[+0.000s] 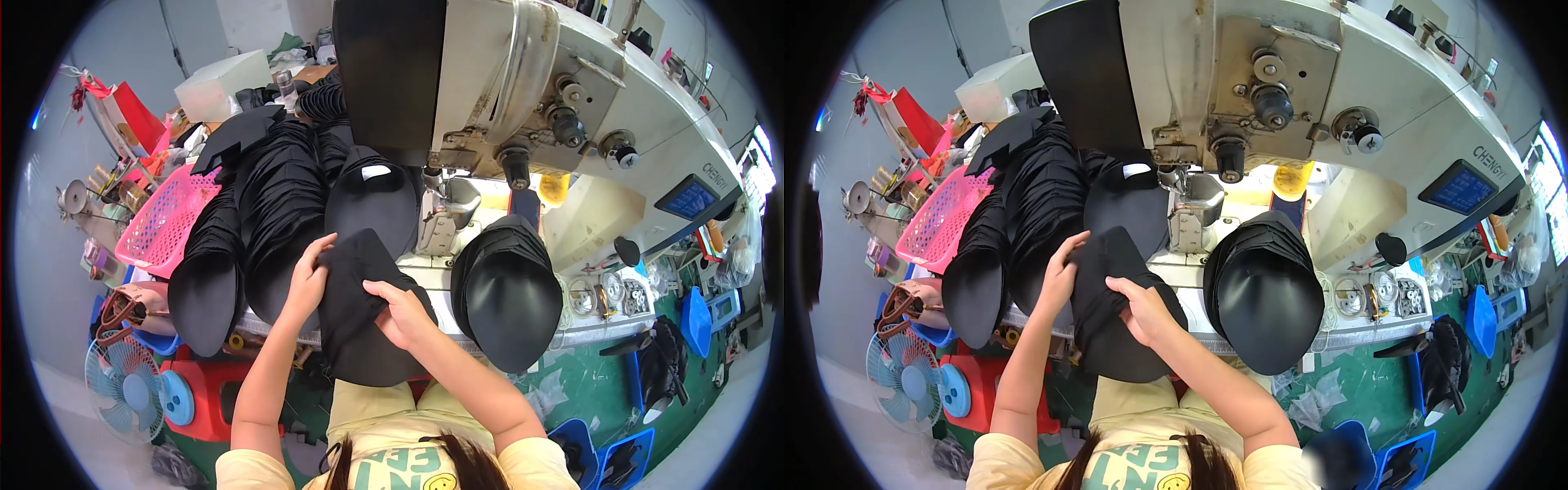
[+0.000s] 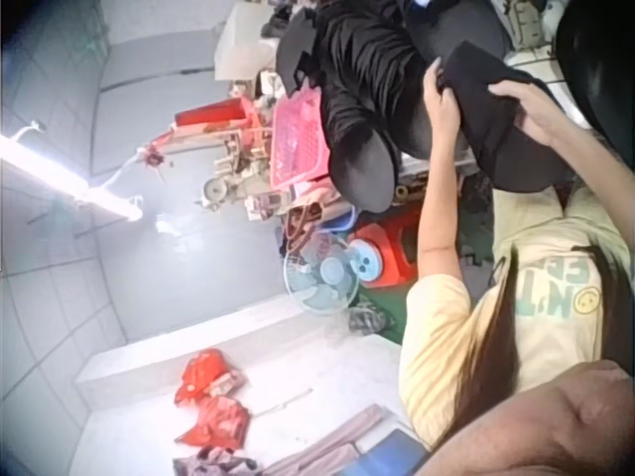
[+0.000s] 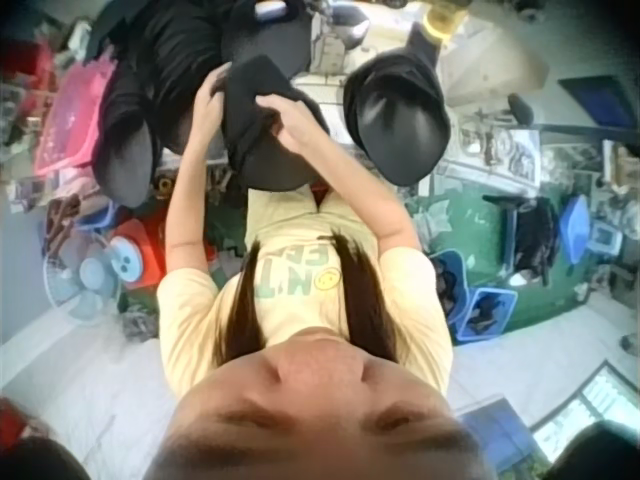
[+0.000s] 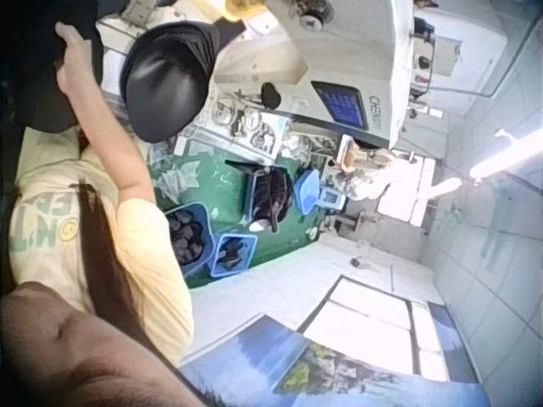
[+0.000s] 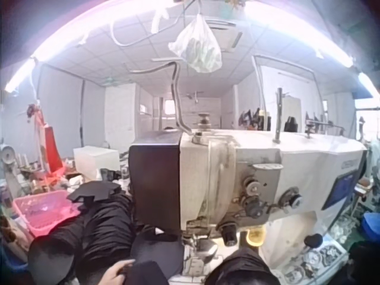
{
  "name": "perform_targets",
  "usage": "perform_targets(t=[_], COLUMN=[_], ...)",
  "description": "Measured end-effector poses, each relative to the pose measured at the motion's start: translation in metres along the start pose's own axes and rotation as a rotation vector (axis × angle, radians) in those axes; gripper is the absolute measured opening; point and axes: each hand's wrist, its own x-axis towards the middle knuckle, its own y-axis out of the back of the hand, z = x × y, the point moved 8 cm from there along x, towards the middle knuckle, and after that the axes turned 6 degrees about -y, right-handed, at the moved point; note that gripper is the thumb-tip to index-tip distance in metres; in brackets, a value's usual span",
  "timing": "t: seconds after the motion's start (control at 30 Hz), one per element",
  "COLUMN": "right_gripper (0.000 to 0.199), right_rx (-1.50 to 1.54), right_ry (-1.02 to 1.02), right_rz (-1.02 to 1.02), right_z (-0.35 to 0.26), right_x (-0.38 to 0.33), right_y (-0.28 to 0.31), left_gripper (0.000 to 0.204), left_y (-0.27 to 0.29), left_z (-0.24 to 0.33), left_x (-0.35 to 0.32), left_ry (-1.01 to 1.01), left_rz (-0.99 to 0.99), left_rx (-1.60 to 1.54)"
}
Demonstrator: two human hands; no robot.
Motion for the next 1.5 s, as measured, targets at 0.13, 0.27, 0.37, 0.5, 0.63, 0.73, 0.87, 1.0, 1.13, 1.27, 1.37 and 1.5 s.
perform_targets(t=[0.13,0.27,0.37,0.5,0.63,0.73,0.87,1.0,1.13,1.27,1.37,1.5], right_gripper=[0.032,0.039,0.041,0.046,0.048,0.049,0.042,0.044,0.031,0.029,0.022,0.041], right_rx=[-0.069,-0.1,-0.116,-0.255,-0.107,-0.045,-0.069,-0.414,-0.798,-1.469,-1.872,-1.967], right_ry=[-0.031,-0.027,-0.038,-0.088,-0.055,0.034,0.225,0.377,0.162,0.045,0.455,0.725], right_rz=[-0.1,-0.171,-0.179,-0.073,0.073,0.218,-0.013,0.078,-0.18,-0.557,-0.261,0.244], right_z=[-0.002,-0.015,-0.021,-0.012,-0.009,-0.002,0.003,-0.001,0.0,0.02,-0.005,-0.038], right_x=[-0.036,-0.068,-0.073,-0.075,-0.081,-0.096,-0.122,-0.135,-0.152,-0.174,-0.179,-0.18], right_y=[-0.026,-0.042,-0.036,-0.035,-0.021,-0.003,-0.007,-0.012,-0.033,-0.068,-0.066,-0.055], left_gripper=[0.048,0.06,0.051,0.051,0.055,0.056,0.059,0.063,0.06,0.057,0.045,0.042], left_y=[0.019,0.035,0.041,-0.013,-0.031,-0.042,-0.055,-0.066,-0.002,-0.043,-0.06,-0.059], left_z=[-0.04,0.026,0.088,0.157,0.162,0.157,0.159,0.171,0.158,0.21,0.206,0.216], left_x=[0.001,-0.003,-0.022,-0.059,-0.087,-0.097,-0.112,-0.134,-0.121,-0.074,-0.088,-0.094], left_ry=[0.341,-0.092,-0.022,0.103,-0.029,-0.006,-0.029,-0.185,-0.275,-0.379,-0.392,-0.398], left_rz=[0.2,0.201,0.297,-0.074,-0.072,-0.003,0.055,0.034,0.395,-0.408,-0.587,-0.365], left_rx=[-0.079,0.489,-0.05,-0.238,-0.109,-0.074,-0.03,0.105,-0.15,-0.068,0.098,0.381])
